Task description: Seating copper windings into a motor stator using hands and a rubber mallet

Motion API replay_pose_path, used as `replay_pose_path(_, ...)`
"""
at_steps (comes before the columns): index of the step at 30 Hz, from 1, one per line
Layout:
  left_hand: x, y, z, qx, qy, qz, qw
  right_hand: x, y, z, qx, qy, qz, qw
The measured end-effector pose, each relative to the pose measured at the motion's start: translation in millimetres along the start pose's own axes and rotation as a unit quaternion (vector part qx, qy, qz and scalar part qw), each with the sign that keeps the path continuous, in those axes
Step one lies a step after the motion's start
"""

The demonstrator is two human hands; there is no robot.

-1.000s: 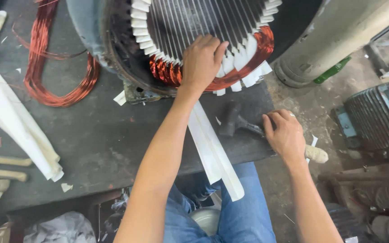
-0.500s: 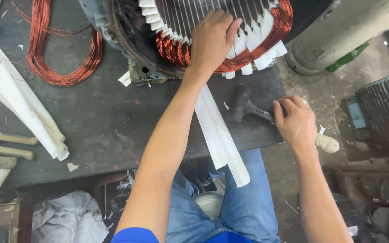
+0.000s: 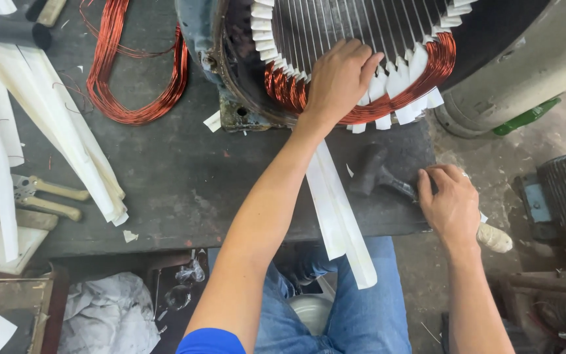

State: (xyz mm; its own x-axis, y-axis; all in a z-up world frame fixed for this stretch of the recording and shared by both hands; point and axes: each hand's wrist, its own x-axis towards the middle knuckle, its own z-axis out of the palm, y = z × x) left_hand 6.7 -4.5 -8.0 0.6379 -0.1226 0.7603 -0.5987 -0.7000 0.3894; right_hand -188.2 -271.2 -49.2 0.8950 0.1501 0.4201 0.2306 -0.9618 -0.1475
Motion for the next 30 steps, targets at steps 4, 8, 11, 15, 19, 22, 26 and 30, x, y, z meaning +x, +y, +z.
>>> replay_pose_path(4,-0.3,-1.3,1.7,0.004,0.005,0.005,1.0,0.2,-0.4,-0.3,0.002,0.003,-0.002,1.0)
replay_pose_path(8,-1.0,-0.1,-0.9,0.005,0.004,0.005,1.0,0.1,0.3,0.3,0.005,0.001,0.003,1.0)
replay_pose_path(11,-1.0,0.3,-1.1,0.004,0.006,0.006,1.0,0.4,-1.2,-0.8,0.013,0.002,0.005,1.0)
replay_pose_path(15,-1.4,0.4,-0.9,0.004,0.01,0.008,1.0,0.5,-0.7,-1.0,0.008,0.004,-0.002,1.0)
replay_pose_path(19,-1.3,0.9,-1.6,0.003,0.017,0.01,1.0,0.6,1.0,0.9,0.006,0.0,0.008,1.0)
replay_pose_path(22,-1.1,0.4,-2.3,0.004,0.015,0.01,1.0,0.5,1.1,1.9,-0.002,0.004,0.011,1.0)
replay_pose_path(26,-1.2,1.8,-4.2,0.005,0.014,0.013,1.0,1.3,0.1,0.6,0.006,-0.011,0.026,1.0)
replay_pose_path(30,-1.3,2.3,-5.4,0.004,0.002,0.013,1.0,2.9,-5.4,-4.8,0.004,-0.022,0.04,0.999)
